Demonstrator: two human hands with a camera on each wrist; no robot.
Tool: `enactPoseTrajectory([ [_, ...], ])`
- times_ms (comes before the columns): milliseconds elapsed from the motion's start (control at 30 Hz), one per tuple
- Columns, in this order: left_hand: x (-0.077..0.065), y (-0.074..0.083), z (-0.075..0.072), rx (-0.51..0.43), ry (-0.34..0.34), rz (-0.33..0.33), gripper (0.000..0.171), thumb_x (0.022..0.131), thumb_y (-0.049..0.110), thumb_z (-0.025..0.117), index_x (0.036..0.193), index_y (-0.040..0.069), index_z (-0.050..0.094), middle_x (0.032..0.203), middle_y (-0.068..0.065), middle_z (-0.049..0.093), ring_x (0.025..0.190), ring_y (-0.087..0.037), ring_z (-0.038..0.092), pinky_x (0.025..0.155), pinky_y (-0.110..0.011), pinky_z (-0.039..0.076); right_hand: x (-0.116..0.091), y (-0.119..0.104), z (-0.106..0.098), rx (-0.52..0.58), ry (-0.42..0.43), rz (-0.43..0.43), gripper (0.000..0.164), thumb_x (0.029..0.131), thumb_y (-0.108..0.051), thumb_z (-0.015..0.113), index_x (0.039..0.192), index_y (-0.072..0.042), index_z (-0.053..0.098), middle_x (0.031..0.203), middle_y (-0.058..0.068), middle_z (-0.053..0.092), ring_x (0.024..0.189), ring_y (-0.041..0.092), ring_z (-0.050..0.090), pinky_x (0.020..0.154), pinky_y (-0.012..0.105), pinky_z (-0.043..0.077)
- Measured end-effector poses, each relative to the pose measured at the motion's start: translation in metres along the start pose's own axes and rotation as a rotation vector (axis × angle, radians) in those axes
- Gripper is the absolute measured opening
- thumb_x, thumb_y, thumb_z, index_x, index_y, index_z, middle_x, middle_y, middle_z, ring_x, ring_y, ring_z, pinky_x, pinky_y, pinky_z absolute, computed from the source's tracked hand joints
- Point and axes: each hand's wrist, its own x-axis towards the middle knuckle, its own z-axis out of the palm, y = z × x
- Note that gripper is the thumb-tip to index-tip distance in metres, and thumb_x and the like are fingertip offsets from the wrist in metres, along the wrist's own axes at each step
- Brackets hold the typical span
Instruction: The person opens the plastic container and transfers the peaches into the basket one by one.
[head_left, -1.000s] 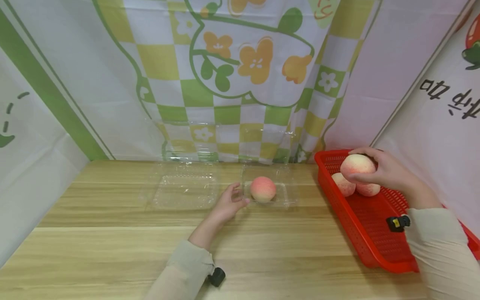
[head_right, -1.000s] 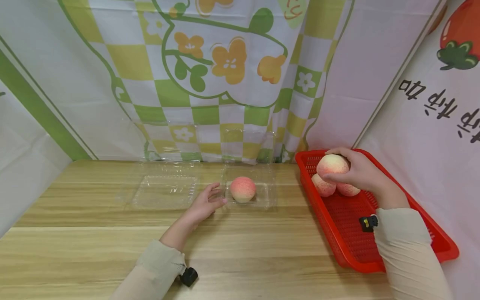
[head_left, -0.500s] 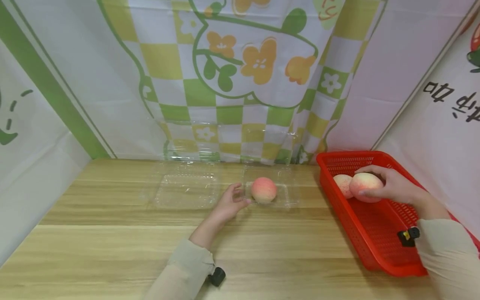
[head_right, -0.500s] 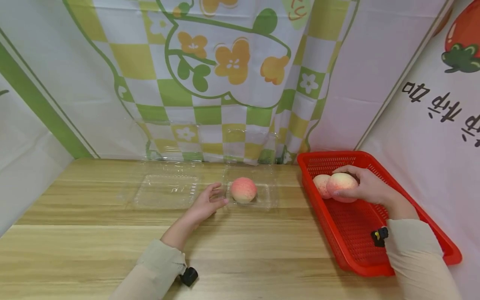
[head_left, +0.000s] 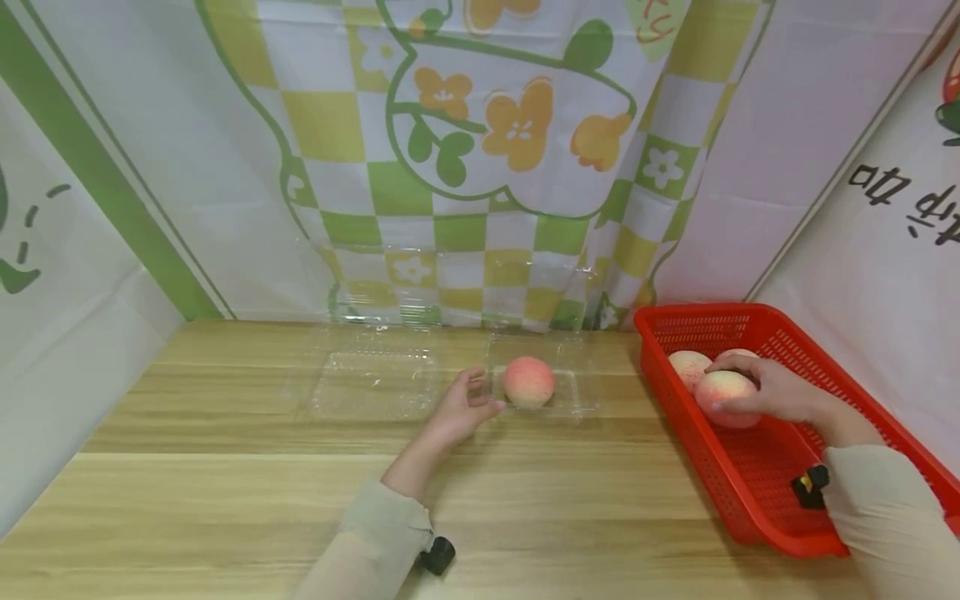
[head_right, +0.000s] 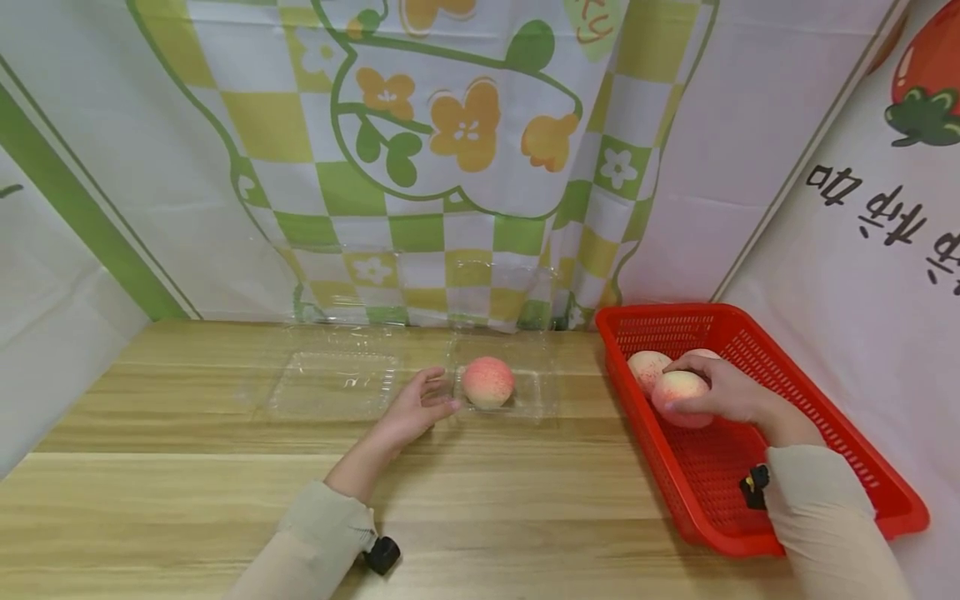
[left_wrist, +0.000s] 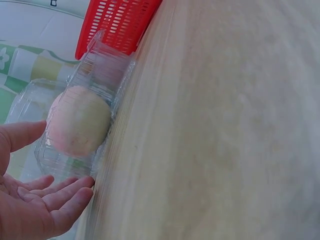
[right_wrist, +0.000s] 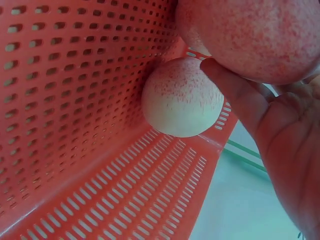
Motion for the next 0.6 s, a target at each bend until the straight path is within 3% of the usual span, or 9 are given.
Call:
enactPoseTrajectory([
  [400,0.0003,-0.0020,0.0003,-0.015,0.002,-0.003,0.071,0.091,0.013,0.070,0.150,0.001,0.032,0.152,-0.026,0.041,0.135,-0.045,0.047,0.111,-0.055,0.043,-0.0029,0.0038,0.0036,0.058,-0.190,0.068,0.054,0.086,-0.024,0.074,0.131,-0.001,0.055,0.123,0.016,0.059,0.093,-0.002,0.054,0.076,0.022,0.053],
  [600,-0.0001,-0.0009,0.0010,-0.010,0.009,0.005,0.070,0.090,0.011,0.070,0.148,-0.001,0.033,0.151,-0.027,0.041,0.134,-0.045,0.047,0.110,-0.055,0.044,-0.0016,0.0046,0.0070,0.086,-0.222,0.059,0.052,0.086,-0.022,0.074,0.129,0.000,0.056,0.124,0.016,0.058,0.094,-0.004,0.053,0.078,0.021,0.051],
])
